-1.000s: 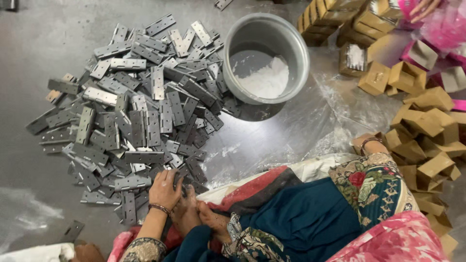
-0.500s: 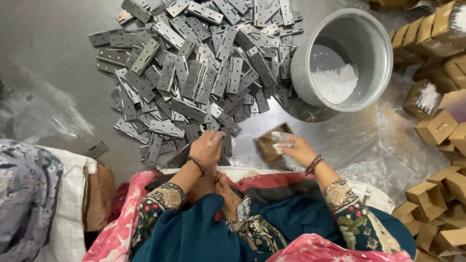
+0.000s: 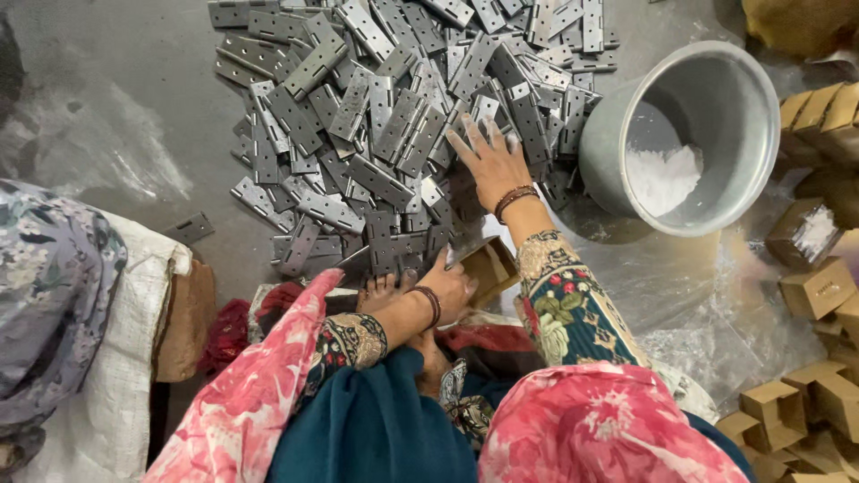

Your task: The person sits on the floor and packs metal hinges into small cardboard boxes. They pick hinges from a large pile, place them into a box, add a white powder from a nearby bucket, and set the filled box aside.

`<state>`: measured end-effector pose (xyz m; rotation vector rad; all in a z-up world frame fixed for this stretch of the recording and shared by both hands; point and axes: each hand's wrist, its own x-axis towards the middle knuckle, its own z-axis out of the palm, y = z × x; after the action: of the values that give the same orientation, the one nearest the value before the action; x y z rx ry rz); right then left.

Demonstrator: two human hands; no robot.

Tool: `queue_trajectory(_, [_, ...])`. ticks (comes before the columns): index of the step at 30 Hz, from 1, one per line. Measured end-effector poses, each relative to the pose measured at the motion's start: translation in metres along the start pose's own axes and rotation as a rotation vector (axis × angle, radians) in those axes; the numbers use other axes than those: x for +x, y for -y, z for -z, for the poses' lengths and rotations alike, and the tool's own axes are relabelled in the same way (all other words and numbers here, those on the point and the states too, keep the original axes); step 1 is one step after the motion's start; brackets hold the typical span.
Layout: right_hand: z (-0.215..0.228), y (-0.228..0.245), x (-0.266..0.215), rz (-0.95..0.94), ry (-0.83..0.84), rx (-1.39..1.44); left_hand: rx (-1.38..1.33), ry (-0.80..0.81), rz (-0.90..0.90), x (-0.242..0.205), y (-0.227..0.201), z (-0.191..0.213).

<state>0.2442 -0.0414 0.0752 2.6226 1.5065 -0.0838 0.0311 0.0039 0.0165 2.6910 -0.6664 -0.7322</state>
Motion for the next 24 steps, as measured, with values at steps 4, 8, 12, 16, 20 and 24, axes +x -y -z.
queue_trajectory(4, [-0.012, 0.006, -0.001, -0.054, 0.044, 0.099, 0.079, 0.011, -0.009, -0.010, -0.002, -0.005])
queue_trajectory(8, [-0.028, 0.002, -0.042, -0.118, 0.000, 0.060, 0.183, -0.165, -0.039, -0.001, 0.002, -0.017])
queue_trajectory(12, [-0.043, -0.003, -0.096, -0.180, 0.066, 0.110, 0.250, -0.094, -0.062, 0.005, -0.004, -0.029])
queue_trajectory(16, [-0.060, -0.016, -0.144, -0.324, 0.124, 0.326, 0.172, 0.005, -0.076, 0.009, -0.015, -0.024])
queue_trajectory(20, [-0.089, -0.029, -0.191, -0.497, 0.048, 0.427, 0.210, 0.003, -0.030, 0.013, -0.020, -0.013])
queue_trajectory(24, [-0.110, -0.031, -0.238, -0.688, -0.118, 0.538, 0.377, 0.012, -0.066, 0.006, -0.019, -0.016])
